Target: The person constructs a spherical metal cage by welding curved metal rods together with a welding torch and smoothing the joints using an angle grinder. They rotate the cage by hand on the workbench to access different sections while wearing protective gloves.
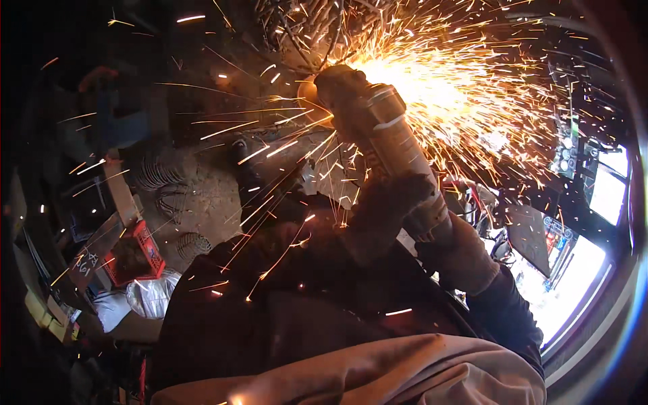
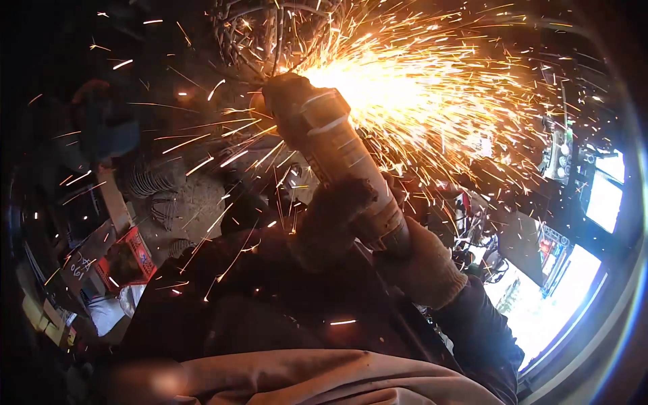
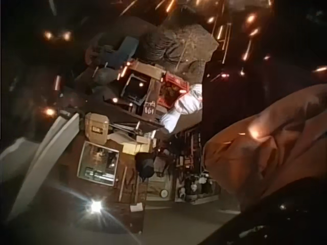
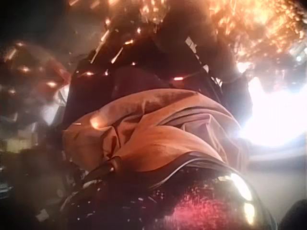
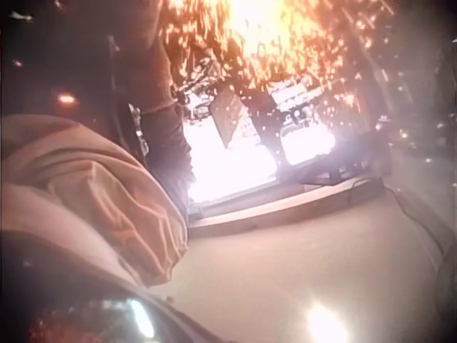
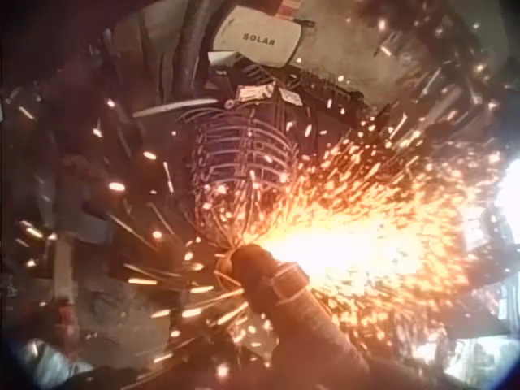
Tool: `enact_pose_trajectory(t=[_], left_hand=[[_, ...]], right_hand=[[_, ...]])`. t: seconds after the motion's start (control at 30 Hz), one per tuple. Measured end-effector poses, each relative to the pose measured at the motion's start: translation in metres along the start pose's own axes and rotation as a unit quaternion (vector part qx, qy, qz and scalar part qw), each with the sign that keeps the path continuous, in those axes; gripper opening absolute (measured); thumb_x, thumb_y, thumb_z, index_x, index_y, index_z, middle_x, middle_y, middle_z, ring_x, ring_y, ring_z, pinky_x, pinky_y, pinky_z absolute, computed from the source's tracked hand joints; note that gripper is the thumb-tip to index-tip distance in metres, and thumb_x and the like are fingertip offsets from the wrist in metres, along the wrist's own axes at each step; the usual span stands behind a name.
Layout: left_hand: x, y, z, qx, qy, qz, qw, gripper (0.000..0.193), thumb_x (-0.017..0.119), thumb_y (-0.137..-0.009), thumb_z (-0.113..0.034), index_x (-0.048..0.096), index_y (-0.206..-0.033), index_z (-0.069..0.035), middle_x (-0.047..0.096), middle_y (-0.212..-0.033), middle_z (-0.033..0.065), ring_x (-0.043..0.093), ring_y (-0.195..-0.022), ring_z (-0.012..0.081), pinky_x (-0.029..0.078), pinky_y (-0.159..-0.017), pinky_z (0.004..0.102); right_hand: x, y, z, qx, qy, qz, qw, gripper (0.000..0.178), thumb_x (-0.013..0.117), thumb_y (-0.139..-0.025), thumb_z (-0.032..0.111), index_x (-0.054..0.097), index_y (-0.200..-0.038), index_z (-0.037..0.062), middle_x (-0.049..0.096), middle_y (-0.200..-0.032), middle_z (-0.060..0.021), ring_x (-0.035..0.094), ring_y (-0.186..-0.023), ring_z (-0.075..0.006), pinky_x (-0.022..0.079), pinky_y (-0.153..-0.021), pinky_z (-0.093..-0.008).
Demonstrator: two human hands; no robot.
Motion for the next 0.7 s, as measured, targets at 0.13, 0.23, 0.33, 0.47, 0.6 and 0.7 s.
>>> enact_pose_trajectory(t=[0.13, 0.23, 0.33, 0.47, 0.6, 0.7], left_hand=[[-0.001, 0.002, -0.001, -0.021, -0.011, -0.052, 0.998, 0.019, 0.071, -0.088, -0.025, 0.07, -0.094, -0.006, 0.069, -0.091, 0.0044, 0.066, -0.083, 0.0112, 0.053, -0.075, 0.031], [-0.004, 0.002, 0.0, 0.051, 0.036, -0.034, 0.998, 0.02, 0.071, -0.088, -0.025, 0.069, -0.095, -0.006, 0.069, -0.089, 0.0048, 0.065, -0.082, 0.0122, 0.053, -0.075, 0.0316], [0.006, 0.016, -0.021, 0.001, -0.006, -0.047, 0.999, 0.02, 0.07, -0.088, -0.022, 0.066, -0.097, -0.005, 0.067, -0.087, 0.0045, 0.065, -0.081, 0.0133, 0.053, -0.074, 0.0318], [0.005, 0.005, -0.01, 0.017, 0.105, 0.037, 0.994, 0.02, 0.07, -0.087, -0.019, 0.063, -0.099, -0.005, 0.066, -0.086, 0.0041, 0.064, -0.082, 0.0147, 0.053, -0.073, 0.0322], [0.008, -0.003, 0.008, 0.019, 0.073, 0.041, 0.996, 0.022, 0.07, -0.087, -0.018, 0.061, -0.102, -0.005, 0.066, -0.086, 0.0048, 0.066, -0.081, 0.0158, 0.054, -0.073, 0.0325], [0.014, -0.006, 0.016, 0.041, 0.073, 0.041, 0.996, 0.022, 0.07, -0.087, -0.019, 0.061, -0.102, -0.005, 0.066, -0.088, 0.0051, 0.066, -0.08, 0.0155, 0.054, -0.074, 0.0324]], right_hand=[[0.005, -0.002, 0.011, -0.022, -0.047, 0.022, 0.998, 0.045, 0.064, -0.081, -0.003, 0.053, -0.125, 0.002, 0.065, -0.098, -0.0061, 0.063, -0.08, -0.0114, 0.053, -0.065, -0.0288], [0.011, 0.003, 0.022, -0.016, -0.021, 0.015, 1.0, 0.044, 0.064, -0.082, -0.003, 0.053, -0.125, 0.0022, 0.065, -0.099, -0.0052, 0.063, -0.083, -0.0104, 0.053, -0.066, -0.0275], [0.009, -0.005, 0.006, -0.023, -0.068, 0.03, 0.997, 0.045, 0.066, -0.082, -0.003, 0.053, -0.125, 0.0032, 0.066, -0.097, -0.0039, 0.063, -0.081, -0.0101, 0.053, -0.065, -0.0263], [0.003, -0.001, -0.005, -0.073, 0.071, 0.003, 0.995, 0.046, 0.068, -0.082, -0.002, 0.054, -0.125, 0.0038, 0.066, -0.095, -0.0031, 0.063, -0.077, -0.01, 0.053, -0.064, -0.0267], [0.001, 0.006, -0.008, -0.048, 0.075, -0.029, 0.996, 0.043, 0.07, -0.082, 0.0, 0.056, -0.122, 0.0032, 0.066, -0.094, -0.0032, 0.063, -0.077, -0.0095, 0.053, -0.063, -0.0267], [-0.006, 0.02, -0.01, 0.02, 0.018, -0.056, 0.998, 0.034, 0.07, -0.082, 0.002, 0.059, -0.114, 0.0022, 0.065, -0.081, -0.0043, 0.063, -0.064, -0.0102, 0.05, -0.052, -0.027]])
Point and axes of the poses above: each hand's wrist, its own y-axis away from the middle knuckle, its own x-axis out of the palm, z = x × y, the point moved 4 cm from there along -y, towards the middle knuckle
